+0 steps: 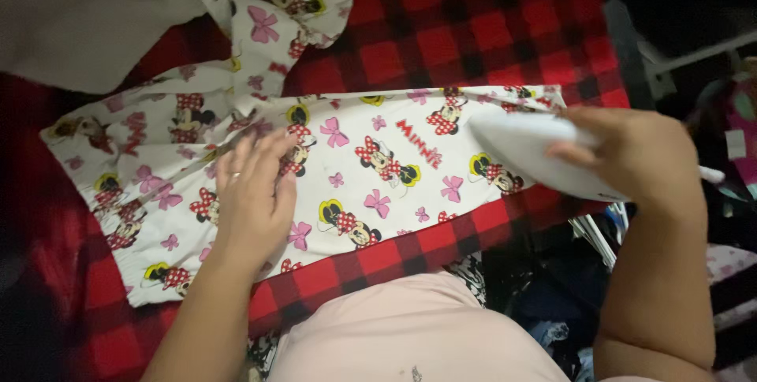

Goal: The person irons a white children's top with a bear and heart pattern on a red and black checkered ironing board, then hangs it on a hanger. Next, they iron a white Minnie Mouse-patterned garment, smoothing and pressing it with the iron.

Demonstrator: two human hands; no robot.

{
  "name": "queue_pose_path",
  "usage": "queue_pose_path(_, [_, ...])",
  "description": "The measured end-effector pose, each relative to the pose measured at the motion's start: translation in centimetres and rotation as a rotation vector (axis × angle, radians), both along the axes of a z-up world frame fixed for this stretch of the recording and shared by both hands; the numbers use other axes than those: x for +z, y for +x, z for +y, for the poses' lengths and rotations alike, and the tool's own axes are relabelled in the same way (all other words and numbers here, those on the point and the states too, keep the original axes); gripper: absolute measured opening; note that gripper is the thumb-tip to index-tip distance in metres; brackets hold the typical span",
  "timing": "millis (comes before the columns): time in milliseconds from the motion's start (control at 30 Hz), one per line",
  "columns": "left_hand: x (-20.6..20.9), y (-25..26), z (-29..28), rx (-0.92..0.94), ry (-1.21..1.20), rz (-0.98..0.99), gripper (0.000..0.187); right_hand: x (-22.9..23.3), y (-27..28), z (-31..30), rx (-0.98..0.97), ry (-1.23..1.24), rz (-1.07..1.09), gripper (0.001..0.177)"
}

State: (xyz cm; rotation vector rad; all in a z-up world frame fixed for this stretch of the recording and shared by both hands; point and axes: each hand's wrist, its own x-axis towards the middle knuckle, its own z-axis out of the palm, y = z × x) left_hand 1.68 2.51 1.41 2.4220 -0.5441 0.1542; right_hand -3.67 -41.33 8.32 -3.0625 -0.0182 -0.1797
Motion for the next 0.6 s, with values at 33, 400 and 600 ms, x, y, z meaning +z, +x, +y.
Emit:
queue_pose_path(33, [0.0, 0.0, 0.0, 0.002, -0.005, -0.008, 0.047, 0.3, 0.2, 1.2, 0.057, 0.026, 0.008, 0.053])
queue_pose_path(400, [0.0, 0.0, 0.3, 0.067, -0.176, -0.010, 0.054, 1.8, 6.2, 16.4, 0.439, 0.048, -0.182, 0.039])
queue_pose_path(600, [0.0, -0.1, 0.4, 0.080, -0.136, -0.001, 0.057, 1.0, 5.5, 10.2, 0.137, 0.048, -0.047, 0.047])
